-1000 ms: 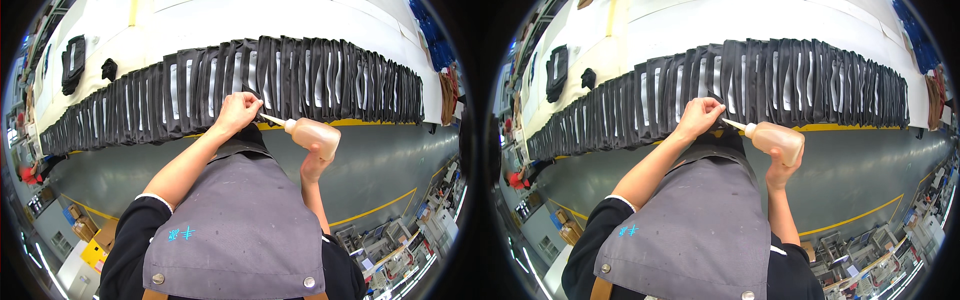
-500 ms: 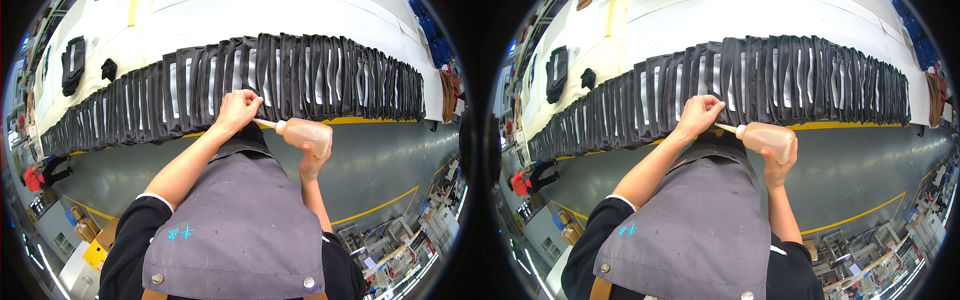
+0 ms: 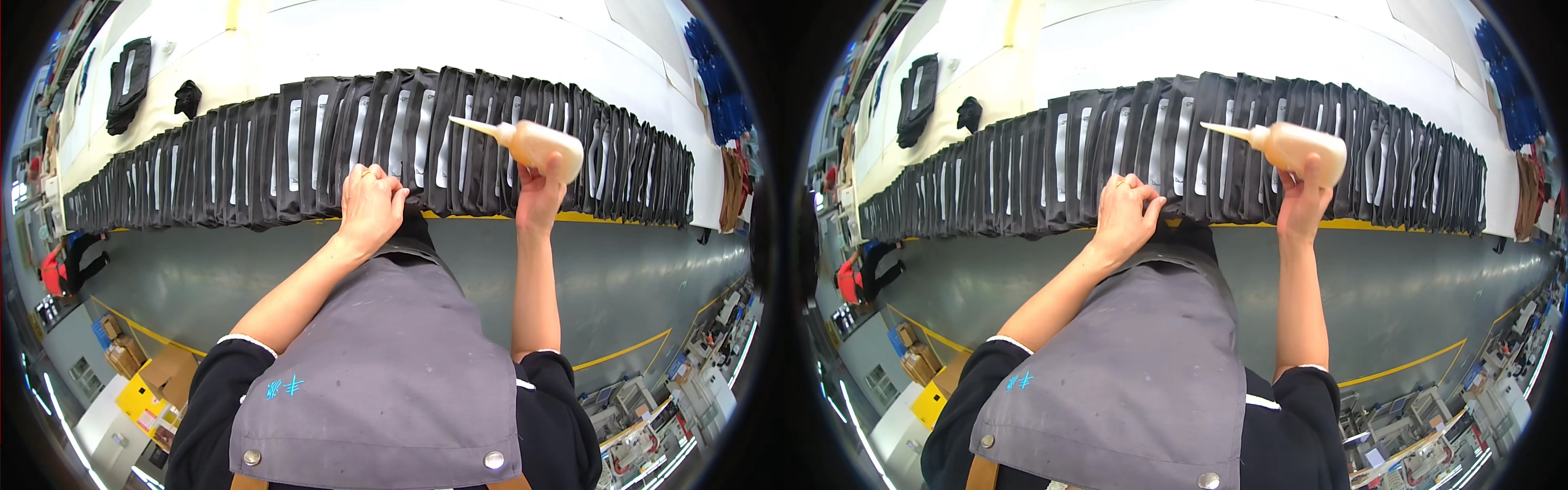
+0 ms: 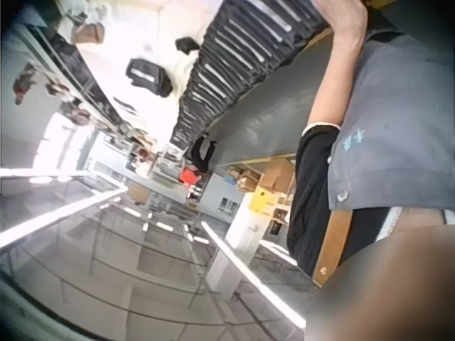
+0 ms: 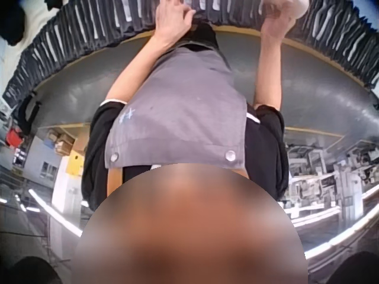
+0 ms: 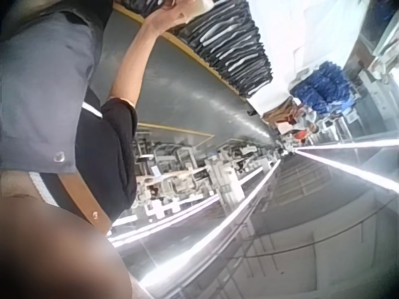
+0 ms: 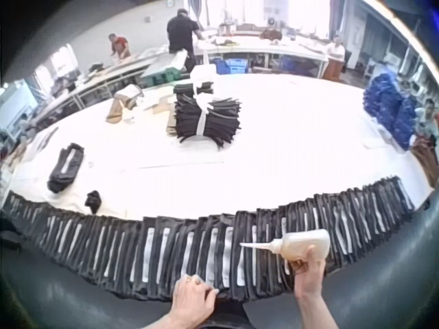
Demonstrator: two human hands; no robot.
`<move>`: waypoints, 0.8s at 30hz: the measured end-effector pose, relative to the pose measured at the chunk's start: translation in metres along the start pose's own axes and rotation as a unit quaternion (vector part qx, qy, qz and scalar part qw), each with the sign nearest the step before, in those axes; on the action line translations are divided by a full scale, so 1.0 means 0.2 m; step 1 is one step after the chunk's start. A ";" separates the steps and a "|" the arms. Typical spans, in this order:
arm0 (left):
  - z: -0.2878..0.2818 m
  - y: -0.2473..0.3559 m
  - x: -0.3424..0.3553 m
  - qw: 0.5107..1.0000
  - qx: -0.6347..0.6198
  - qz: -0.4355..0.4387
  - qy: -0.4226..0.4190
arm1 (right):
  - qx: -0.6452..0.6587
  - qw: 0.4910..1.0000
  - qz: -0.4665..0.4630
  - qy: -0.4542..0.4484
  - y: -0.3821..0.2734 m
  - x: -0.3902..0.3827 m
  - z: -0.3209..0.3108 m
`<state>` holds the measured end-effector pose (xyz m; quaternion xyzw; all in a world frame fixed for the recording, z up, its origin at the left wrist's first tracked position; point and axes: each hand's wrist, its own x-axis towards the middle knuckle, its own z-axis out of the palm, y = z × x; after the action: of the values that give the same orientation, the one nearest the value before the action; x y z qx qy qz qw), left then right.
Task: Applying glue from a plastic bottle to the edges of multiple leather strips arranged in a row on a work table.
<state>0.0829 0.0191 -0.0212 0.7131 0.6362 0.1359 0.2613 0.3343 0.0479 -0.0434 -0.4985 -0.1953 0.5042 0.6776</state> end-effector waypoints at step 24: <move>0.02 0.00 -0.04 0.999 0.004 -0.038 0.028 | -0.141 0.987 0.010 -0.077 0.19 0.50 0.32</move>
<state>0.0827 0.0104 -0.0229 0.6855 0.6703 0.1434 0.2453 0.3075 0.1661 -0.0720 -0.5510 -0.3108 0.5152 0.5782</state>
